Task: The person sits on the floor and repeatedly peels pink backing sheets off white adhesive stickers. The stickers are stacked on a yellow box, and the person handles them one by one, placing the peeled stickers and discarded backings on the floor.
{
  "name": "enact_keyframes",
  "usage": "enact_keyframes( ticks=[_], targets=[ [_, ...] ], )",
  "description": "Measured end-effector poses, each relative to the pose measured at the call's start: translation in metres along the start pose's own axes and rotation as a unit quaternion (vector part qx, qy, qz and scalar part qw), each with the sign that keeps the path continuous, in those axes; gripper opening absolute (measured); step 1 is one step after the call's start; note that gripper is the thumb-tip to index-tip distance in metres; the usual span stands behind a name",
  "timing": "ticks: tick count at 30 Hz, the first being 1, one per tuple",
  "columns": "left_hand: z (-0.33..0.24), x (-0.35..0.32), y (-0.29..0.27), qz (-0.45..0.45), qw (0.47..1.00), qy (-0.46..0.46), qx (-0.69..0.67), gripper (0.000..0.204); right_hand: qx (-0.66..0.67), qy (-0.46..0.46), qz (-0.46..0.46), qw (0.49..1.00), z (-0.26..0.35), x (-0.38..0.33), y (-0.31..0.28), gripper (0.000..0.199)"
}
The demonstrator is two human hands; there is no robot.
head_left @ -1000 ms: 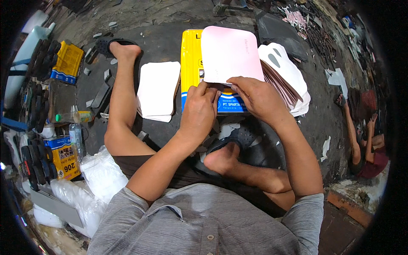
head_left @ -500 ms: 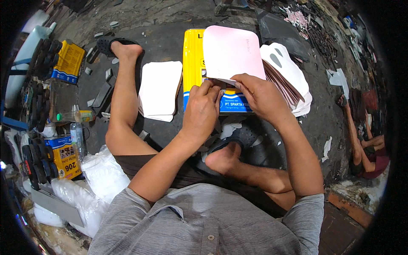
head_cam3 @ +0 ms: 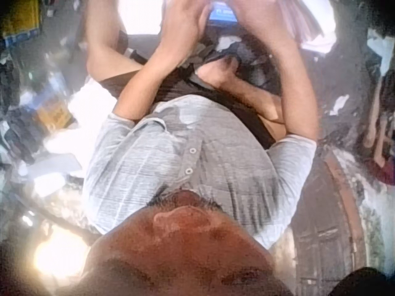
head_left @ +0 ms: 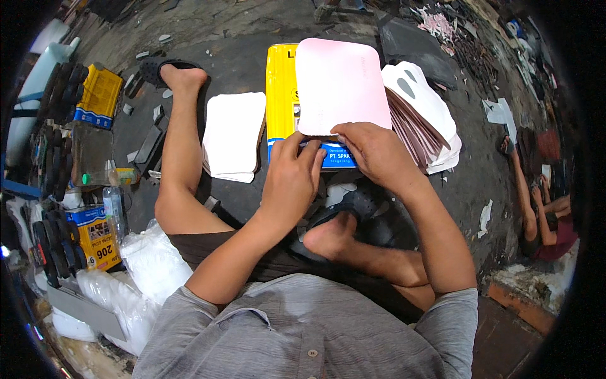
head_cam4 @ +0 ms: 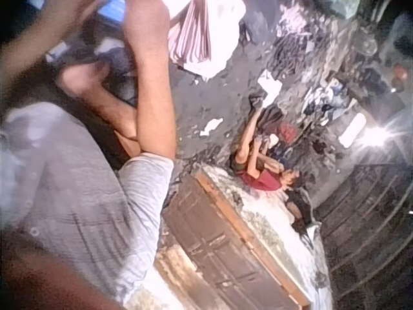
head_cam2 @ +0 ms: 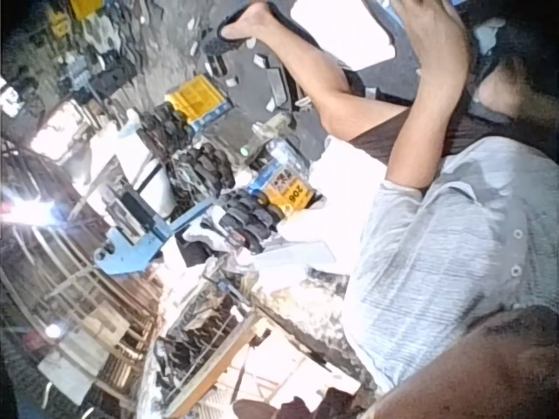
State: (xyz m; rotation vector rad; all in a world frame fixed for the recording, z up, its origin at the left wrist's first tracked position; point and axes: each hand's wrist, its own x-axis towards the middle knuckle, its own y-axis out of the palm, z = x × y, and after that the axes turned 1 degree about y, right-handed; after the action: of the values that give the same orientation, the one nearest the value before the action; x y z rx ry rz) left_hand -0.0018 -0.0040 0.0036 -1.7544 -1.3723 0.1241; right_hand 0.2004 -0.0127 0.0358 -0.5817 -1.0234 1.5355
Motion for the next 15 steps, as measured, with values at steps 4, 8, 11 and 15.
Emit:
enact_keyframes(
  ticks=[4, 8, 11, 15],
  targets=[
    [-0.004, -0.009, -0.006, 0.048, 0.997, -0.023, 0.054, 0.026, -0.017, -0.009, 0.011, 1.0, 0.002, -0.003, 0.001, 0.022],
    [-0.002, -0.012, -0.011, 0.06, 0.994, 0.006, 0.086, 0.028, -0.034, -0.009, 0.029, 0.999, 0.006, -0.004, -0.001, 0.021],
    [0.0, -0.01, -0.022, 0.086, 0.996, -0.009, 0.003, 0.027, -0.049, -0.023, 0.025, 0.998, 0.011, -0.006, 0.001, 0.024],
    [0.012, 0.009, -0.032, 0.055, 0.998, 0.032, -0.018, 0.048, -0.089, -0.045, 0.031, 0.995, 0.018, -0.01, 0.007, 0.027]
  ],
)
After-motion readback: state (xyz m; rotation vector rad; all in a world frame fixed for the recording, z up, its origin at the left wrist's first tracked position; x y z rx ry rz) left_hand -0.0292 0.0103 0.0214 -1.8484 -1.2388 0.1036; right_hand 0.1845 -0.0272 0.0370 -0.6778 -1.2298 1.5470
